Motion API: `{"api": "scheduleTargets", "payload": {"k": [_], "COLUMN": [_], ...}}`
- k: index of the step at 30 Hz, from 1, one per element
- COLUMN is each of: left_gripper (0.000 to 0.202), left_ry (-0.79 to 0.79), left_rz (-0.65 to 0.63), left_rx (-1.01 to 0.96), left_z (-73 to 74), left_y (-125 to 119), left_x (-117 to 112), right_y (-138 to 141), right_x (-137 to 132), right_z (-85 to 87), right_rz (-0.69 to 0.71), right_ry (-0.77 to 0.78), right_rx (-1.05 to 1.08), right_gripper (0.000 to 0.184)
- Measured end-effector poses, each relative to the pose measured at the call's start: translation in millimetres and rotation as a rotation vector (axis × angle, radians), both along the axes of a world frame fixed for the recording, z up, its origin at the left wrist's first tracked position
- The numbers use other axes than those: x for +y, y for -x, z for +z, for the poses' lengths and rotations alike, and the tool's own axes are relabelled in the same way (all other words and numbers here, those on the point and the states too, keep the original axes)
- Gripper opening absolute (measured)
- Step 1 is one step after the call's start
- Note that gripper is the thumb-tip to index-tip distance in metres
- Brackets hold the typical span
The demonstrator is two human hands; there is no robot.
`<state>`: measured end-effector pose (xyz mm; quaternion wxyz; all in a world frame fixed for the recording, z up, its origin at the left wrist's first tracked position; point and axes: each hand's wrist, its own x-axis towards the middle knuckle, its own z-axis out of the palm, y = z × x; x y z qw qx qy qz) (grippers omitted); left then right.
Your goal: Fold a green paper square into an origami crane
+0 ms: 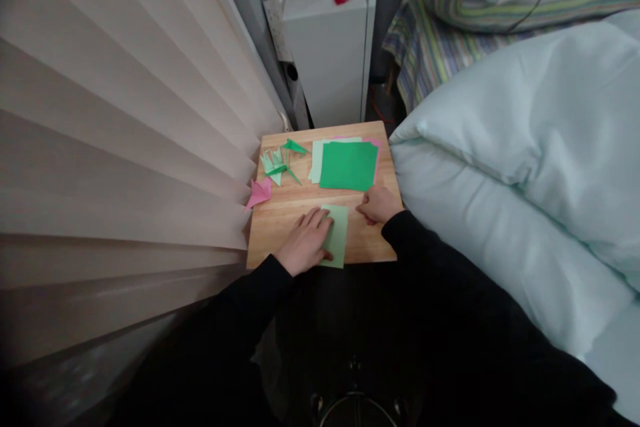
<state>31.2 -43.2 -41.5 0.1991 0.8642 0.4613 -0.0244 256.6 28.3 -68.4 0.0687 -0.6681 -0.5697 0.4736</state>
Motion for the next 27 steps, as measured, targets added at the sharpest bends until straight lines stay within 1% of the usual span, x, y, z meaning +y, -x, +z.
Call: {"api": "scheduleTargets", "payload": {"k": [2,3,4,7,10,16,21,24,27], "left_gripper": [0.056,0.053,0.053,0.063,0.068,0.068,0.067,0.066,0.065], "left_ry": [-0.059,-0.079,-0.091,-0.100,-0.103,-0.118,-0.112,-0.116,-0.141], "left_rz": [0.010,0.014,0.017,0.034,0.053,0.070,0.025,0.009,0.037], "left_rx": [-0.020,-0.024,-0.022,0.003,0.035,0.059,0.093,0.114,0.118], "left_z": [-2.9,-5.2,-7.8,-15.6,-20.0,-21.2,-22.8,-23.5,-24.2], "left_y": [-4,-6,-8,-14,-19,-20,-20,-21,-19], "left_x": [-3,-4,-5,-8,-11,-12,-10,-7,-1], "right_y": [-1,-1,1,5,6,7,11,13,15], "right_x": [2,2,3,3,4,6,8,9,8], "right_z": [-2.0,-2.8,-3.4,-4.3,-3.1,-3.3,-7.1,-5.1,-0.9], "right_rz": [-0.032,-0.043,-0.052,-0.066,-0.074,-0.106,-0.127,-0.137,-0.126], "right_ry": [0.017,0.026,0.033,0.054,0.080,0.091,0.081,0.075,0.088], "right_rx": [0.026,0.040,0.056,0.102,0.132,0.140,0.137,0.125,0.122], "right_gripper": [0.032,0.032,0.031,0.028,0.028,0.029,0.032,0.033,0.034]}}
